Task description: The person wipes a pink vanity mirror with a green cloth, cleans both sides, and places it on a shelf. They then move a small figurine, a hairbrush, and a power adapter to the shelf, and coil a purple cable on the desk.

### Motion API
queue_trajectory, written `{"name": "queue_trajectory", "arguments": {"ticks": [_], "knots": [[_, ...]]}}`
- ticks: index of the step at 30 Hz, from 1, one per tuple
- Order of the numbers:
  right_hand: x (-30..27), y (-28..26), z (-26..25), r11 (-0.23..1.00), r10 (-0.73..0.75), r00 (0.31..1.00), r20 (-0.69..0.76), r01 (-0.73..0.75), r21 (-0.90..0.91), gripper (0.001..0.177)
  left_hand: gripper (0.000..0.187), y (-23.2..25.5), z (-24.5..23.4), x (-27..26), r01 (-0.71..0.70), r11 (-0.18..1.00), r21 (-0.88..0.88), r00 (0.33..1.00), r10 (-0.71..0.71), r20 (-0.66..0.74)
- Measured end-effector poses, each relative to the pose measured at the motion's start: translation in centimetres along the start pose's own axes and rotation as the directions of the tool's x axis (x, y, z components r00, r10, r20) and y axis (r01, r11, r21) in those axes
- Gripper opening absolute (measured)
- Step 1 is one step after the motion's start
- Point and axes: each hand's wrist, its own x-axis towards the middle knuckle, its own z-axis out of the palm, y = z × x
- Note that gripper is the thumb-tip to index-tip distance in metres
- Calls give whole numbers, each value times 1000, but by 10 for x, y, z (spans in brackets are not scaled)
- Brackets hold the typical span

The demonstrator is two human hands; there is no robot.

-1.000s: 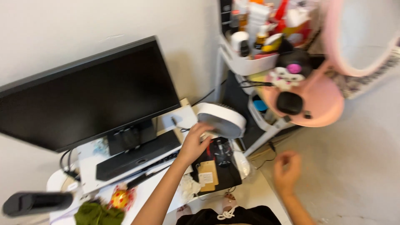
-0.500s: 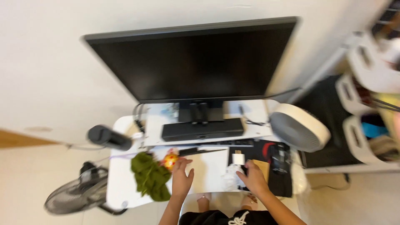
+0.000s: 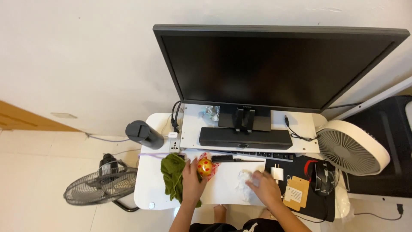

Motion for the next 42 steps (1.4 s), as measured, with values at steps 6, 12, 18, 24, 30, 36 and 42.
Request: {"name": "queue_trajectory", "arguments": {"ticks": [6,12,18,24,30,36,42], "knots": [[64,6,34,929,-365,912,-190,341,-146,29,62,8,4,14,-1,972,236,970,-57,238],[76,1,41,873,-357,932,-60,310,-377,37,63,-12,29,2,-109,935,337,957,7,289],[87,13,44,840,-366,924,-106,279,-466,37,51,29,16,-1,2,932,363,887,-169,430],[53,16,14,847,-502,778,-378,354,-396,26,55,60,21,3,-286,935,209,905,192,380],[-32,32,-42,856,-487,704,-517,503,-121,15,47,110,42,5,-674,724,148,683,535,497],[-82,82,-65,913,-350,742,-571,407,-30,12,33,156,71,-11,-709,704,46,593,559,580],[-120,155,-92,961,-179,587,-789,275,-13,17,25,257,64,-40,-470,881,-48,473,298,829]]}}
